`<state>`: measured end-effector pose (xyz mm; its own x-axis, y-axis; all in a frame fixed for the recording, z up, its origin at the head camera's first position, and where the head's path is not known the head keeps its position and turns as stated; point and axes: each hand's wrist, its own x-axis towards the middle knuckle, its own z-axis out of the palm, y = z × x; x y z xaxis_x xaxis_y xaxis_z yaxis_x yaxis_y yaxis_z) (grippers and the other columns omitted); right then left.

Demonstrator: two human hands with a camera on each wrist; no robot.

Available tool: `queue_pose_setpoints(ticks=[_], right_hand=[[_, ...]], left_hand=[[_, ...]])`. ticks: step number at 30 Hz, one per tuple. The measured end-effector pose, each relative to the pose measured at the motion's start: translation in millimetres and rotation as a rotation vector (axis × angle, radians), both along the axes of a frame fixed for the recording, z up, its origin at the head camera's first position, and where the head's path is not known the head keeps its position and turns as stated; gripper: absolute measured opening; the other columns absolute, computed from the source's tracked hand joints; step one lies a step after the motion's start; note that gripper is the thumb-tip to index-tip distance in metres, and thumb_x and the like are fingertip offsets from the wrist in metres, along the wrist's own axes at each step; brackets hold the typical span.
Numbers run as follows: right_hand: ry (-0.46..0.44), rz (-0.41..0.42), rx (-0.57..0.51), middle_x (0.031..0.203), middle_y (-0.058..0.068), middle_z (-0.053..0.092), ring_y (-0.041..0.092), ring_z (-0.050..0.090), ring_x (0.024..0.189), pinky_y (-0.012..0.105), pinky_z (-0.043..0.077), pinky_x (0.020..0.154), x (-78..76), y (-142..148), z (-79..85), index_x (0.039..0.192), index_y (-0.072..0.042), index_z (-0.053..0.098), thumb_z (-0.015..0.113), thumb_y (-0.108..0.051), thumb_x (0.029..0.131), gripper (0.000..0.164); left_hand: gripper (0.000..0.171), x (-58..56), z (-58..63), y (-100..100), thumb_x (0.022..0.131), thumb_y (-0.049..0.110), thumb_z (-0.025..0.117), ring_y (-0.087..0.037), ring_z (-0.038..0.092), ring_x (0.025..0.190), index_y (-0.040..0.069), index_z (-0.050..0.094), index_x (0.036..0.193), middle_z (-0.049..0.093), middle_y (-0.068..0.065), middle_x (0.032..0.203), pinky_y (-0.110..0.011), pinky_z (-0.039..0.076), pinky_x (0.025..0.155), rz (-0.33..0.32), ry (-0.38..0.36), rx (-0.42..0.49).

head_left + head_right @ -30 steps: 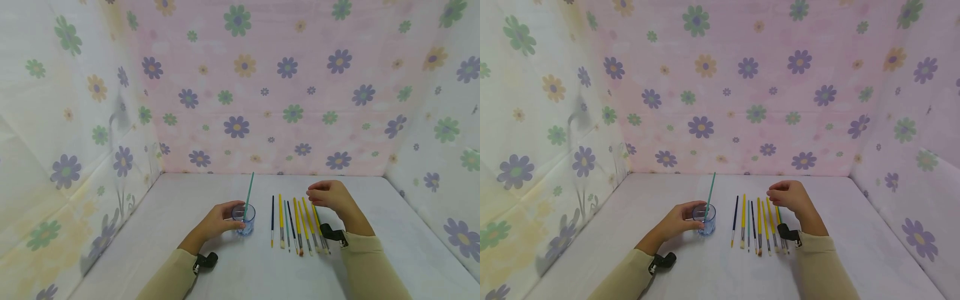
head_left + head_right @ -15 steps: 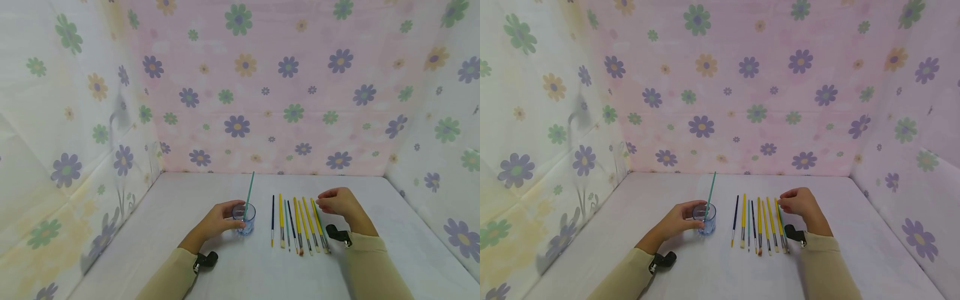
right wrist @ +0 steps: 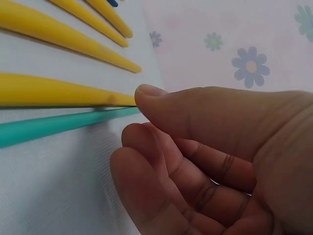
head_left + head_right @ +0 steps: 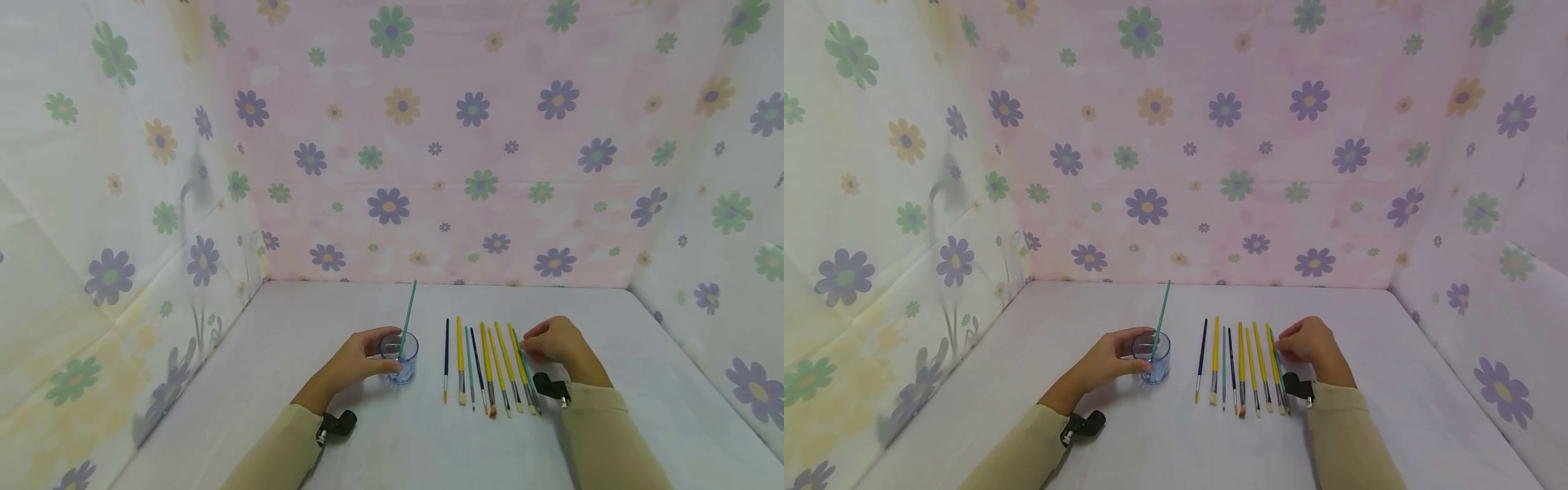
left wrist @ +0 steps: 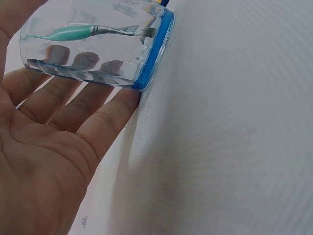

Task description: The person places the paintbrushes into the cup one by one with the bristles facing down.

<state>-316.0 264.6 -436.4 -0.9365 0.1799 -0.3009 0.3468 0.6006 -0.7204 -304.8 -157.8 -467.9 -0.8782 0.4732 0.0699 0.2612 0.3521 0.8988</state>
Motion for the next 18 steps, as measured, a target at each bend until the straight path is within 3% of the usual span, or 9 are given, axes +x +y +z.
queue_pose_setpoints(ticks=[8,18], right_hand=[[-0.022,0.029,0.052,0.093,0.013,0.071,0.020,0.066,0.077,0.028,0.056,0.064,-0.9,-0.7,-2.7,0.103,-0.001,0.072,0.086,-0.019,0.083,0.030],[-0.027,0.023,0.072,0.091,0.013,0.071,0.020,0.067,0.075,0.028,0.056,0.063,1.2,1.1,-3.9,0.101,0.000,0.072,0.086,-0.015,0.083,0.027]], left_hand=[[0.069,0.5,1.7,0.3,0.082,0.037,0.089,-0.018,0.064,0.128,0.035,0.058,0.143,0.068,0.007,0.135,-0.050,0.045,0.116,-0.002,-0.007,0.003],[0.068,-0.9,-1.4,-0.6,0.084,0.035,0.088,-0.020,0.064,0.127,0.030,0.058,0.145,0.068,0.002,0.136,-0.051,0.045,0.116,-0.012,0.009,0.013]])
